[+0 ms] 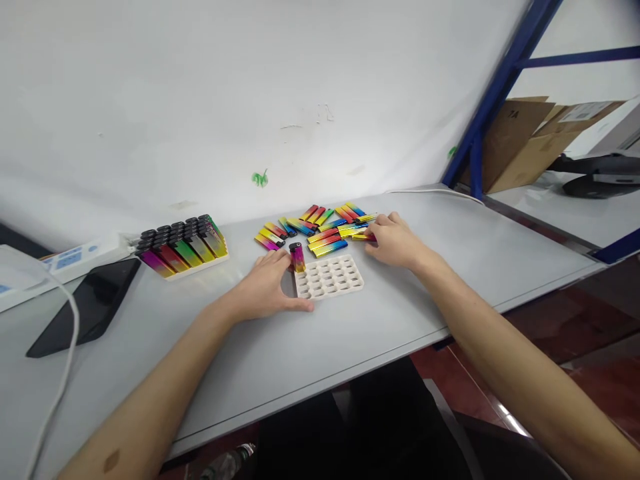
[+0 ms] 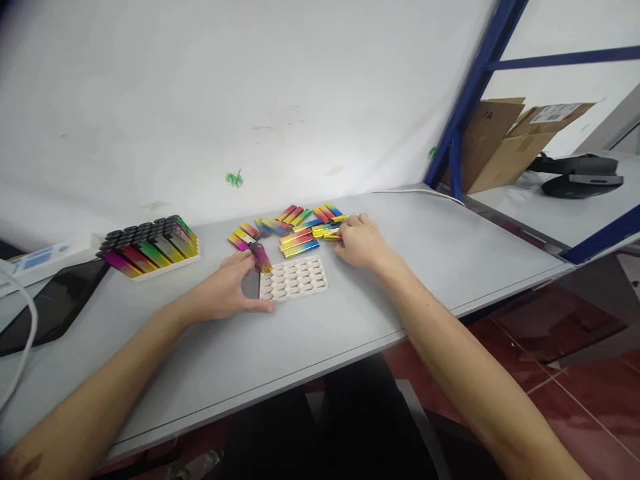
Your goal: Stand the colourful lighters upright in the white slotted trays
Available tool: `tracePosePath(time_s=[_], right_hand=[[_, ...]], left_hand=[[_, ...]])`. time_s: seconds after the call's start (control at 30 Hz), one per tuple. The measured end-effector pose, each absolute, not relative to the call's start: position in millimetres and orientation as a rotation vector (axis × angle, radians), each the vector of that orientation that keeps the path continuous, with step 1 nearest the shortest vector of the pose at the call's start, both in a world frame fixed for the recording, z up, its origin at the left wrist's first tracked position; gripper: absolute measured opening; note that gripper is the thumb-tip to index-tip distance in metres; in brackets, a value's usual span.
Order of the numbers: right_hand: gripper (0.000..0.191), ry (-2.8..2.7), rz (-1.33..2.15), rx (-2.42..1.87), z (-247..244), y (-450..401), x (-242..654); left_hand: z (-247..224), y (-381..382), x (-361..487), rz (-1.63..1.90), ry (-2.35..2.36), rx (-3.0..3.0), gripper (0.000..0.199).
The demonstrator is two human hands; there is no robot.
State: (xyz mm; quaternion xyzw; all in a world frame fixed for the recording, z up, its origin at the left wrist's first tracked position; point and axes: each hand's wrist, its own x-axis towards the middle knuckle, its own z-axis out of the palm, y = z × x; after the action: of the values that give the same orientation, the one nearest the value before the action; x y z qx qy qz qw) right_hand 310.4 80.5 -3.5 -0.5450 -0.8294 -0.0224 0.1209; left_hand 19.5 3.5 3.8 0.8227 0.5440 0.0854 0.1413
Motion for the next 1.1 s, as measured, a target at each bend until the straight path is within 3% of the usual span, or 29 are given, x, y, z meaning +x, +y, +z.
tracePosePath(time_s=[0.1, 0.27, 0.53, 0.67, 0.87, 1.1], right_hand=[[0.026, -2.422, -0.023, -1.569, -2.9, 79.4, 307.5], [0.032, -2.162, 0.425, -1.276, -1.3, 76.8, 293.4], [0.022, -1.676, 1.017, -1.048, -1.1, 72.5, 280.0], [0.040, -1.451, 1.222, -0.954, 1.7, 73.8, 281.4], [0.045, -1.265, 1.446, -0.896, 6.9, 69.6, 280.5], [0.010, -1.125, 1.444, -1.051, 13.3, 68.2, 279.3]], left_hand=[[4.3, 3.9, 18.0, 0.266, 1.559, 2.375, 0.084], [3.7, 3.9, 17.6, 0.331, 1.526, 2.402, 0.087], [3.3, 3.9, 17.5, 0.331, 1.517, 2.413, 0.086], [3.2, 4.5, 17.5, 0.280, 1.547, 2.399, 0.088], [6.3, 2.1, 18.7, 0.249, 1.572, 2.375, 0.089], [6.9, 2.4, 18.0, 0.218, 1.594, 2.371, 0.086]])
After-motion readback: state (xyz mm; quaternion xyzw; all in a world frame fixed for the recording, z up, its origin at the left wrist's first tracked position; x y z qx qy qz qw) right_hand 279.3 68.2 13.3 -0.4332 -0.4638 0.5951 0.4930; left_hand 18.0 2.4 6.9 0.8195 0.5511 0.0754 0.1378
